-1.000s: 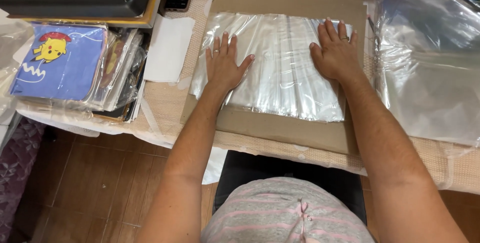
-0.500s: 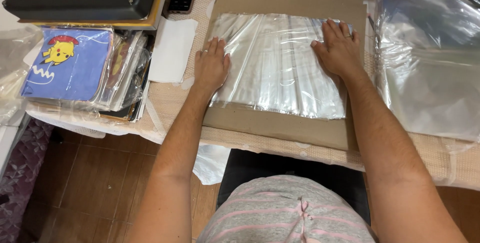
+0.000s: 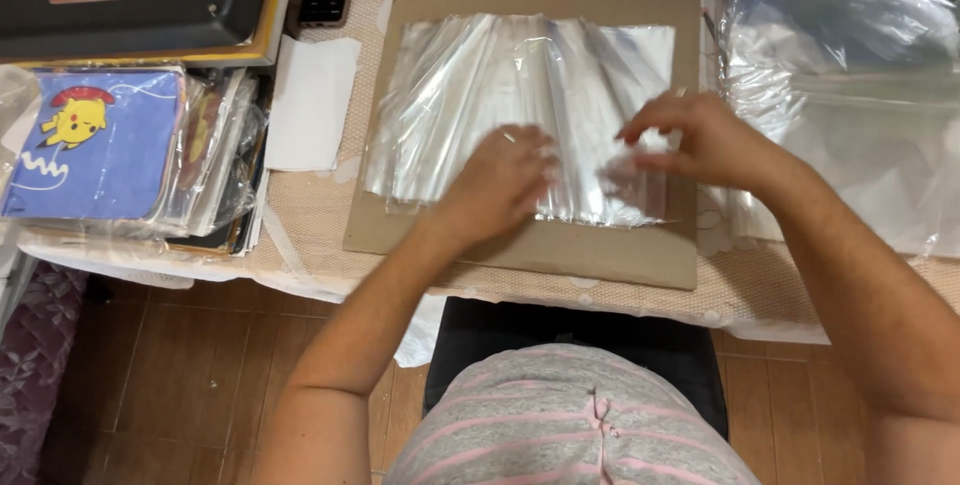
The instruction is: The person separates a stack of clear plastic sheets on a cardboard board by hand, peeling them apart one by one and smoothing them flat. The person occasionally lifts and repositions the sheets to continue separating them.
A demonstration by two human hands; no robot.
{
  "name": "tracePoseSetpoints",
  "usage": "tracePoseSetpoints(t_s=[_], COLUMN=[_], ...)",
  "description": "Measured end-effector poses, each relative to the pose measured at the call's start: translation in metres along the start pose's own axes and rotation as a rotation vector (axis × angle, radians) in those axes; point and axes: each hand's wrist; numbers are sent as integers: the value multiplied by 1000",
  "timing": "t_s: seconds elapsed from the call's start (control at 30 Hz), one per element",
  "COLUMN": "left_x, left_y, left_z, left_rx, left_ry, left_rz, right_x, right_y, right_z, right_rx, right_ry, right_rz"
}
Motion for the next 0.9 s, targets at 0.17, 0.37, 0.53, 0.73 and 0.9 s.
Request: tracePoseSetpoints(t_s=[0.17, 0.37, 0.53, 0.73, 0.9], left_x=[25, 35, 41, 32, 23], left_y=[15, 4, -6, -6, -4], left_z=[33, 34, 34, 39, 43], left_rx=[21, 14, 85, 73, 20], left_ry=[-41, -87, -39, -102, -148], left_rz=[-213, -217, -118, 16, 66], right_x=[-2, 9, 17, 24, 22], right_y=[-13, -18, -24, -25, -24], right_z=[-11, 15, 19, 11, 11], right_rx=[3, 6, 22, -77, -176], right_ry=[-133, 28, 55, -41, -34], right_rz=[-261, -225, -203, -59, 67])
Point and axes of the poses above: each hand's wrist, its own y-axis towards the middle knuckle, its own x-axis out of the palm, z = x × y, and after that the axes turned 2 degrees about -z, right-handed
